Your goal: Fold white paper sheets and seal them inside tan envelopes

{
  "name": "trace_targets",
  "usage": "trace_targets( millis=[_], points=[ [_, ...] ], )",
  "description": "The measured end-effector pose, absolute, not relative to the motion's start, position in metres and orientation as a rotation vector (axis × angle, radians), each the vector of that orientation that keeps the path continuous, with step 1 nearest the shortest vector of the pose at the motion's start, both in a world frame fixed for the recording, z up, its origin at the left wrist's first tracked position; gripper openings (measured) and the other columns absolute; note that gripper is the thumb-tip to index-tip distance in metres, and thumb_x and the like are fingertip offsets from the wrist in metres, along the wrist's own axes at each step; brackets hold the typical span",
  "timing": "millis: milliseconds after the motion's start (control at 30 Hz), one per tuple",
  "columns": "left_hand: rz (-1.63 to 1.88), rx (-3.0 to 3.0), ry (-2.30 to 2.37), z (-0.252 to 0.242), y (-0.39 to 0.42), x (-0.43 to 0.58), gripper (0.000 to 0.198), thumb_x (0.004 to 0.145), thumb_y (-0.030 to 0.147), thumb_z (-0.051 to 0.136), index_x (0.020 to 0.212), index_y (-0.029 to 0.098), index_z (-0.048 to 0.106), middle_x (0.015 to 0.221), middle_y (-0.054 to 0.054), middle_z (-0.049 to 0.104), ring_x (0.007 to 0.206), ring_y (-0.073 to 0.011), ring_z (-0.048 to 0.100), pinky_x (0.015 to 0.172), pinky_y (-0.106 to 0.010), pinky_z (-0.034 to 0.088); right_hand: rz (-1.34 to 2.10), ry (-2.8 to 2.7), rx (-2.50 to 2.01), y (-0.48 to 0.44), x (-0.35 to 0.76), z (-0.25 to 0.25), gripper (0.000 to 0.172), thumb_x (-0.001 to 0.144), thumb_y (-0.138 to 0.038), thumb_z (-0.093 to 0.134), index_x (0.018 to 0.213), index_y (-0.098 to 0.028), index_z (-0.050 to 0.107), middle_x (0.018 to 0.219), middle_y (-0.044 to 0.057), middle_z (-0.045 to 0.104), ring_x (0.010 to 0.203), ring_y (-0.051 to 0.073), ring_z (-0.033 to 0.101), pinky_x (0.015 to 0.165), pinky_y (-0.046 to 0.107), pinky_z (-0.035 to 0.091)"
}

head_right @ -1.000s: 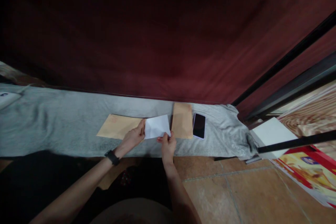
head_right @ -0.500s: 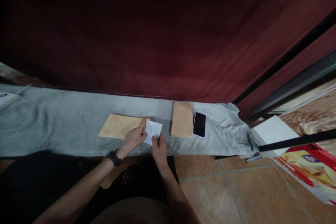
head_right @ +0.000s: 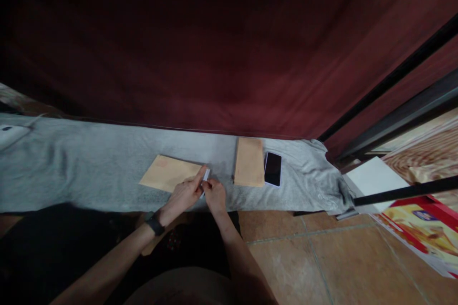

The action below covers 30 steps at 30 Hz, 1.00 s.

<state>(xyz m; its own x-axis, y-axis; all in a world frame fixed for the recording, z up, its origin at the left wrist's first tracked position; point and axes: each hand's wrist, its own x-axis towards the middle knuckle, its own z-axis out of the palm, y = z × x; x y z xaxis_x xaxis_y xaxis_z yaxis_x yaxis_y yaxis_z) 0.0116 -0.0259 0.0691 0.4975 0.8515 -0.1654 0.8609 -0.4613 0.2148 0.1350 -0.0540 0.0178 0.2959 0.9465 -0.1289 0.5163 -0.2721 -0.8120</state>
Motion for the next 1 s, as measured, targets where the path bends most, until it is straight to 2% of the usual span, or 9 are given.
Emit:
trace_targets(
  millis=[100,233,367,567,800,1000],
  points=[
    [-0.056,2.472,1.447,0.066,-0.026,0.009,0.08,0.092,0.015,0.044,0.162,0.016,0.006,0.102,-0.012,0.075,0.096,-0.0248,0.072,0.082,-0.033,0.051,0.92,-1.296,-1.966,-0.049,0.135,0.019,0.024,0.094,-0.029,0.055,0.087,-0.021,0.077,0.081,0.002,0.075,0.075,0.016,0.068,0.066,0.022,0.047],
    [-0.039,2.475,1.422,0.061,-0.026,0.006,0.085,0.09,0.012,0.046,0.162,0.019,0.003,0.104,-0.01,0.075,0.096,-0.0237,0.072,0.083,-0.032,0.051,0.989,-1.291,-1.967,-0.043,0.136,0.018,0.025,0.092,-0.026,0.057,0.075,-0.021,0.075,0.069,0.0,0.071,0.066,0.014,0.065,0.062,0.02,0.044],
    [-0.009,2.455,1.403,0.06,-0.027,0.005,0.084,0.09,0.014,0.047,0.162,0.021,0.004,0.103,-0.01,0.075,0.097,-0.0249,0.072,0.083,-0.033,0.051,1.086,-1.256,-1.934,-0.036,0.137,0.015,0.028,0.088,-0.024,0.059,0.063,-0.02,0.07,0.056,-0.003,0.063,0.056,0.011,0.059,0.055,0.019,0.041],
    [0.019,2.409,1.38,0.061,-0.027,0.001,0.082,0.092,0.015,0.048,0.162,0.023,0.007,0.103,-0.008,0.076,0.095,-0.0221,0.072,0.083,-0.031,0.051,1.281,-1.18,-1.857,-0.029,0.139,0.014,0.028,0.085,-0.025,0.059,0.058,-0.02,0.066,0.04,-0.006,0.051,0.036,0.01,0.045,0.043,0.019,0.039],
    [0.09,2.377,1.253,0.059,-0.027,-0.007,0.08,0.093,0.016,0.047,0.162,0.025,0.009,0.113,-0.007,0.074,0.095,-0.0207,0.071,0.082,-0.03,0.051,1.428,-1.179,-1.75,-0.028,0.138,0.015,0.024,0.082,-0.023,0.062,0.058,-0.02,0.064,0.04,-0.007,0.051,0.034,0.008,0.039,0.041,0.02,0.036],
    [0.264,2.305,1.223,0.047,-0.03,-0.017,0.075,0.096,0.022,0.048,0.162,0.026,0.011,0.118,-0.007,0.072,0.103,-0.0211,0.069,0.088,-0.032,0.052,1.452,-1.167,-1.739,-0.029,0.136,0.017,0.027,0.086,-0.02,0.056,0.06,-0.015,0.064,0.042,-0.005,0.052,0.036,0.008,0.04,0.043,0.02,0.036]
  ],
)
